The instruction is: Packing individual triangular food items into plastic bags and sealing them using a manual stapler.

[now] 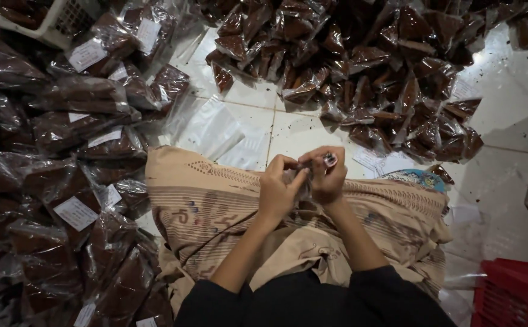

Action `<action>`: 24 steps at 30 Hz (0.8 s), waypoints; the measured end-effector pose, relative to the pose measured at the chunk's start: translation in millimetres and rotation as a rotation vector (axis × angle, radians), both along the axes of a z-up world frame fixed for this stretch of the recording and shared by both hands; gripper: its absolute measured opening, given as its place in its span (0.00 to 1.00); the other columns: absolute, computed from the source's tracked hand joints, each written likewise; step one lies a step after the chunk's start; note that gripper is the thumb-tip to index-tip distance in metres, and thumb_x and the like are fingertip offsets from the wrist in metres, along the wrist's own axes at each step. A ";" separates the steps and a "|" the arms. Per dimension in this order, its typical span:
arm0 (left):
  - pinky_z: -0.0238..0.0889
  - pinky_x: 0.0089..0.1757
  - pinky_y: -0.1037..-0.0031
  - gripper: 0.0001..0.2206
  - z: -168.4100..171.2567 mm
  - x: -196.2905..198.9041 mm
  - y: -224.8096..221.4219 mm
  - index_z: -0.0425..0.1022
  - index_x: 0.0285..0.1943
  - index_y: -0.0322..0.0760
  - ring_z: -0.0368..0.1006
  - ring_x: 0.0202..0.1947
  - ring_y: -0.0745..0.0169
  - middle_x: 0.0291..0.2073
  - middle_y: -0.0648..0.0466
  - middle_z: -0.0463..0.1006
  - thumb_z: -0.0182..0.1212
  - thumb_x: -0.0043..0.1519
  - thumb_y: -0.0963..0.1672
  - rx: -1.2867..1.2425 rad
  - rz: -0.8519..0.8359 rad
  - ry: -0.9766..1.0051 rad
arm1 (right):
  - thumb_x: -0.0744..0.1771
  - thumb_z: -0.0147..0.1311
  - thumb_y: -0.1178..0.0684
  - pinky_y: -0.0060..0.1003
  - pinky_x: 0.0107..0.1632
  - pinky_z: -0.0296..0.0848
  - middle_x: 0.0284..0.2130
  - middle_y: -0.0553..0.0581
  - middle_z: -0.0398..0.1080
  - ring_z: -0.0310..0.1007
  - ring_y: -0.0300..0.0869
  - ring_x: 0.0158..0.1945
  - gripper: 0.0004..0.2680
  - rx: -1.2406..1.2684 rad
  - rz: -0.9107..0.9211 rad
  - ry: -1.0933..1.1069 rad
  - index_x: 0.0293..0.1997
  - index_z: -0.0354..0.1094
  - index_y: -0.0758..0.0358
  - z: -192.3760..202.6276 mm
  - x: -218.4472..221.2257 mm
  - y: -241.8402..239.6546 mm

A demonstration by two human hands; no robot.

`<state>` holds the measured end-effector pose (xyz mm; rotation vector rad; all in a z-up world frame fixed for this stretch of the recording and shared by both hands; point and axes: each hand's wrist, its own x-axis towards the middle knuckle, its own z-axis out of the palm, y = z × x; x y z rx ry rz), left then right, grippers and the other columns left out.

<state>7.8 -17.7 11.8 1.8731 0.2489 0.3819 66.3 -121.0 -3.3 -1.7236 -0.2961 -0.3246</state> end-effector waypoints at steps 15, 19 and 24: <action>0.73 0.35 0.71 0.04 -3.6 3.2 -13.9 0.80 0.36 0.37 0.80 0.31 0.54 0.27 0.54 0.80 0.69 0.59 0.42 0.088 -0.005 -0.166 | 0.74 0.32 0.46 0.24 0.17 0.55 0.07 0.53 0.55 0.57 0.37 0.09 0.15 0.245 -0.016 -0.044 0.32 0.54 0.61 -26.7 37.9 -0.7; 0.70 0.34 0.76 0.01 -36.1 3.6 25.7 0.80 0.37 0.42 0.79 0.28 0.61 0.26 0.58 0.79 0.65 0.62 0.42 0.006 0.094 -0.155 | 0.74 0.29 0.42 0.30 0.14 0.63 0.12 0.56 0.58 0.61 0.44 0.09 0.13 0.642 -0.096 0.184 0.36 0.54 0.56 18.2 50.0 19.7; 0.53 0.65 0.50 0.36 73.5 22.2 182.8 0.71 0.44 0.41 0.71 0.58 0.59 0.41 0.53 0.78 0.12 0.59 0.60 -0.958 0.932 -0.288 | 0.72 0.41 0.51 0.32 0.20 0.70 0.18 0.61 0.67 0.69 0.43 0.17 0.09 -0.065 -0.046 0.627 0.38 0.60 0.63 -33.3 70.1 -9.9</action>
